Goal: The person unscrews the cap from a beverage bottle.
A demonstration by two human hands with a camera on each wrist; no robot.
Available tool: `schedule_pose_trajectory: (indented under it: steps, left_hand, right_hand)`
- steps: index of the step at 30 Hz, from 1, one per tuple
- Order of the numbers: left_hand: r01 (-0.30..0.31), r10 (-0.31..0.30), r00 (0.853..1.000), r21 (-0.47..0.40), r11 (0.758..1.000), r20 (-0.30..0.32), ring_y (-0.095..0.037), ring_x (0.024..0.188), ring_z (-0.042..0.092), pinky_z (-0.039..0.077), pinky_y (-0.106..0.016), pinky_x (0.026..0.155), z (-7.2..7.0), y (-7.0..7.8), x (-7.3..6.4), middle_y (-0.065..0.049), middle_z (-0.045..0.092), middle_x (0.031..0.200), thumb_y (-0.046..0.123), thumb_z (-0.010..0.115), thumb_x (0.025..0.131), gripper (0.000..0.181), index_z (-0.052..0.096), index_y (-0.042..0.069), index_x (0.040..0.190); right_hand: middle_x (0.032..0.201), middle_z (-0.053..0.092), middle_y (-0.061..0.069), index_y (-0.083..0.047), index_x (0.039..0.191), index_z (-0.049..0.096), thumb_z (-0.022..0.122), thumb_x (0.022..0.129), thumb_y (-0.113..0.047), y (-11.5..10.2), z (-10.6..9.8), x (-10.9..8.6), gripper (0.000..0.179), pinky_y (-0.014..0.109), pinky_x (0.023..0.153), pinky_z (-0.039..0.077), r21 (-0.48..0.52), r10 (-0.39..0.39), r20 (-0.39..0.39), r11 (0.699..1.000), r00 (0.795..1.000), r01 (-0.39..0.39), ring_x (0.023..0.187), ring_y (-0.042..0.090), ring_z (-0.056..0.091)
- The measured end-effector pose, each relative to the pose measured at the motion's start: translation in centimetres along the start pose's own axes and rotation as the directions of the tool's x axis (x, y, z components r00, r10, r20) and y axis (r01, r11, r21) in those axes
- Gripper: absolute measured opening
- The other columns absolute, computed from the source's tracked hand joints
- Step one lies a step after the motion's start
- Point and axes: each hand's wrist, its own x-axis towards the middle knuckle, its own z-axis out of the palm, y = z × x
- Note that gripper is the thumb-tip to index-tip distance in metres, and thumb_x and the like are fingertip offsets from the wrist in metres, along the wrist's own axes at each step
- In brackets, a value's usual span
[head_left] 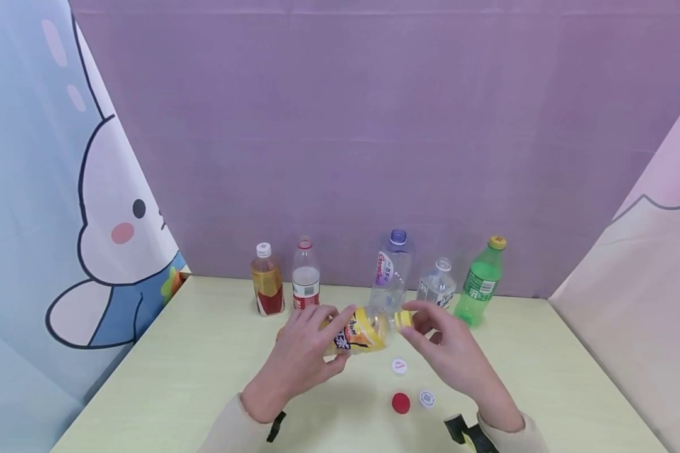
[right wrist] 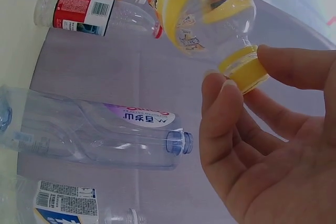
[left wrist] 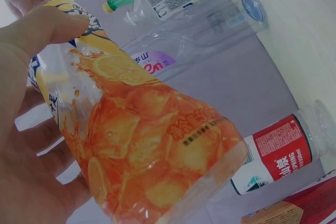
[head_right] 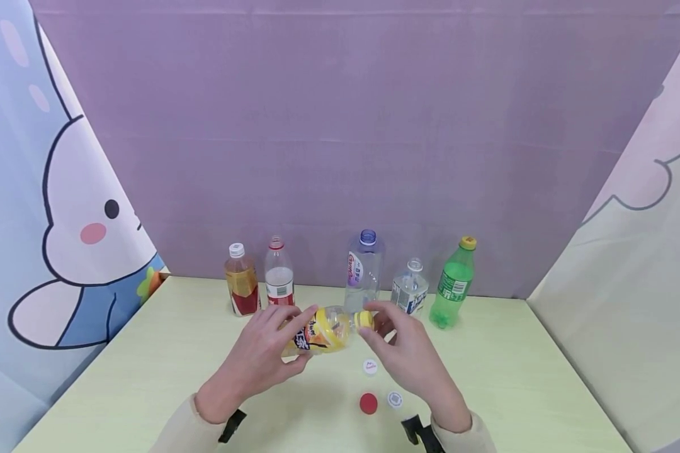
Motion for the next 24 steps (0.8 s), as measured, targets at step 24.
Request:
schedule_pose_trajectory:
  steps: [24]
  left_hand:
    - [0.010,-0.010,1.000,-0.017,1.000,0.006,-0.021,0.105,0.058,0.053,-0.038,0.085,0.12,-0.04,-0.03,-0.002,0.064,0.114,0.036,0.089,0.074,0.078,0.058,0.019,0.143]
  right_hand:
    - [0.087,0.067,0.002,-0.007,0.125,0.066,0.072,0.096,-0.020,0.22,0.01,0.20,0.032,0.028,0.061,0.055,0.026,0.092,0.010,0.995,0.996,-0.092,0.071,0.015,0.062]
